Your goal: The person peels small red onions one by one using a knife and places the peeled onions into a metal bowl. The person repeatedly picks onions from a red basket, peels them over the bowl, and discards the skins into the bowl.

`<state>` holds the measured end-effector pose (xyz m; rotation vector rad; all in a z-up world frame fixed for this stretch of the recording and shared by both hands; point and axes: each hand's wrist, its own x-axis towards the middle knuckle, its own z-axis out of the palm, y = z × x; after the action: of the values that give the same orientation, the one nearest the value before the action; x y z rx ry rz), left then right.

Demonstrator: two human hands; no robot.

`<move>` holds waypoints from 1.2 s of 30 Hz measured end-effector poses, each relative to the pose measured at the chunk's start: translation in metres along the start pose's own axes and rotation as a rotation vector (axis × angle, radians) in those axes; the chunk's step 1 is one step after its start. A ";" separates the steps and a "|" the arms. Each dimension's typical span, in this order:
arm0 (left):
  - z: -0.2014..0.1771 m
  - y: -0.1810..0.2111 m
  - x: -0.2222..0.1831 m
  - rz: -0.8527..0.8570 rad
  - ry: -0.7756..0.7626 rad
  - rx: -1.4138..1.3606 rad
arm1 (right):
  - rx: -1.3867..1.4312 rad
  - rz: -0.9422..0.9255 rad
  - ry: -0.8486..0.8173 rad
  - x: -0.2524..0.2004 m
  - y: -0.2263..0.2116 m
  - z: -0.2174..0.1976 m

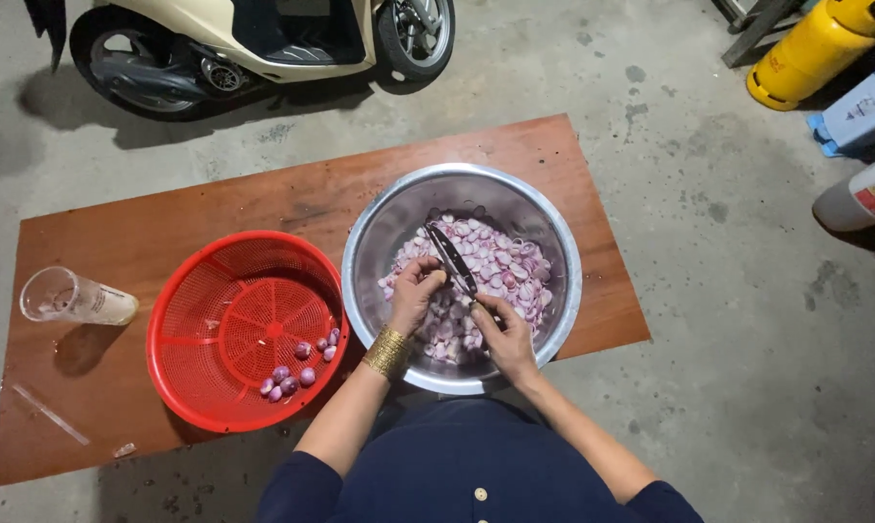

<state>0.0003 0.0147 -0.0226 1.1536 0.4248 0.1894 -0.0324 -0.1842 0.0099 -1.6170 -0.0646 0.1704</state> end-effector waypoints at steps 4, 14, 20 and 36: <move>0.003 0.005 -0.004 0.004 0.018 0.004 | 0.016 -0.005 -0.001 -0.007 -0.003 -0.001; -0.019 -0.048 0.031 -0.097 0.109 -0.223 | -0.146 -0.030 -0.006 -0.035 -0.021 -0.005; -0.035 -0.059 0.042 -0.149 0.111 -0.343 | -0.151 -0.028 0.006 -0.051 -0.043 -0.002; 0.005 -0.027 0.006 -0.120 0.085 -0.208 | -0.146 -0.002 0.014 -0.032 -0.015 -0.009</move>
<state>0.0057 0.0017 -0.0467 0.9159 0.5355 0.1741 -0.0621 -0.1969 0.0275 -1.7638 -0.0694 0.1555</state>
